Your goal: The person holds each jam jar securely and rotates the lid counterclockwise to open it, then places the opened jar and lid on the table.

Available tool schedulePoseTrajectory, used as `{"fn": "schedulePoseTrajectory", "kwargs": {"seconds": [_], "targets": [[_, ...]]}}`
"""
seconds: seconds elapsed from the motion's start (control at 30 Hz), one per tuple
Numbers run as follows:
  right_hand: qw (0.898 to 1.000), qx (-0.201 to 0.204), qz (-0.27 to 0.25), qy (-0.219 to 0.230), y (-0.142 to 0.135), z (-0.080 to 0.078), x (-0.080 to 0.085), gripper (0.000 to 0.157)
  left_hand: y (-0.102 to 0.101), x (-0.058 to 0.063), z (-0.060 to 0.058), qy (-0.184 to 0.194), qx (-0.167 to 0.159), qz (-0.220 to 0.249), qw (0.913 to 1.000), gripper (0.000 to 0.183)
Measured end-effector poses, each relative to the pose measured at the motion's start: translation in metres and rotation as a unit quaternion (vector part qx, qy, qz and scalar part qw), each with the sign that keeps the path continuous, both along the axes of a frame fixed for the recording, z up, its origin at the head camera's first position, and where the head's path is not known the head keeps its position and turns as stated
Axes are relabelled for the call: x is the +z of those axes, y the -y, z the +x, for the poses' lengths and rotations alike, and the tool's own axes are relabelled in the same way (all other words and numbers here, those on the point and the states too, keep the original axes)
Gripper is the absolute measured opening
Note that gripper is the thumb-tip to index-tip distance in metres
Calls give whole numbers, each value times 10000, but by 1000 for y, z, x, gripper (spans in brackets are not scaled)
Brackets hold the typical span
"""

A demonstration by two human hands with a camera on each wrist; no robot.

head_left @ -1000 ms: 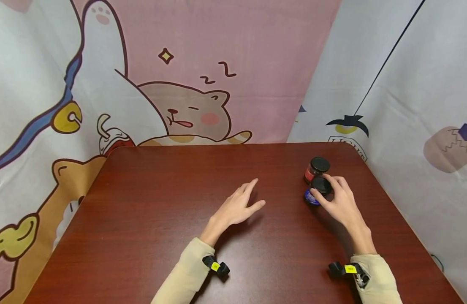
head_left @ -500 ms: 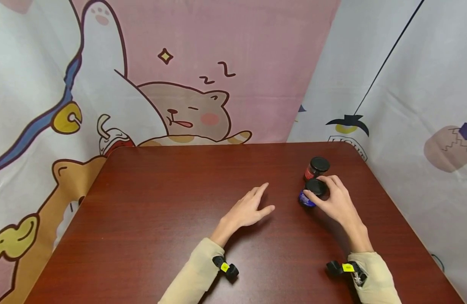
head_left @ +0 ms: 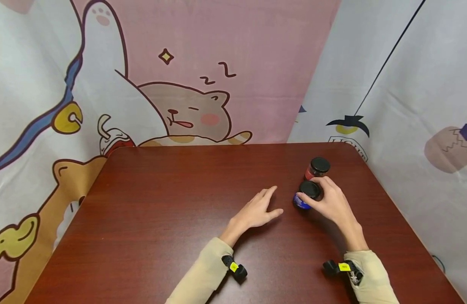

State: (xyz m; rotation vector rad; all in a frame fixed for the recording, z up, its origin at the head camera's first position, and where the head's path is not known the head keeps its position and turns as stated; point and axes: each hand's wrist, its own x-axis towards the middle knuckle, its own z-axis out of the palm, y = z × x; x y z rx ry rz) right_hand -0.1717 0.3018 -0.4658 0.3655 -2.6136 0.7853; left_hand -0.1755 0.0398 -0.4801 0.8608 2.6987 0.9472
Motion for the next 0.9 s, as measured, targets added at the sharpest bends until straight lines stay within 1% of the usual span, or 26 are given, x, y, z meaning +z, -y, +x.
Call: {"fn": "schedulePoseTrajectory", "kwargs": {"seconds": [0.13, 0.33, 0.47, 0.63, 0.77, 0.9], "targets": [[9997, 56, 47, -216, 3, -1, -1, 57, -5, -1, 0, 53, -80, 158, 9998, 77], [9988, 190, -1, -458, 9, 0, -3, 53, -12, 1, 1, -31, -201, 531, 9984, 72], [9974, 289, -89, -655, 12, 0, -6, 52, -18, 0, 3, -114, -236, 655, 9975, 69], [9958, 407, -213, -786, 15, 0, -8, 51, -26, -3, 4, -219, -220, 690, 9971, 64], [9952, 479, -246, -815, 17, -1, -8, 50, -32, -3, 7, -230, -215, 708, 9970, 61], [9949, 512, -247, -830, 19, -1, -7, 50, -38, -5, 9, -223, -17, 773, 9968, 58]]}}
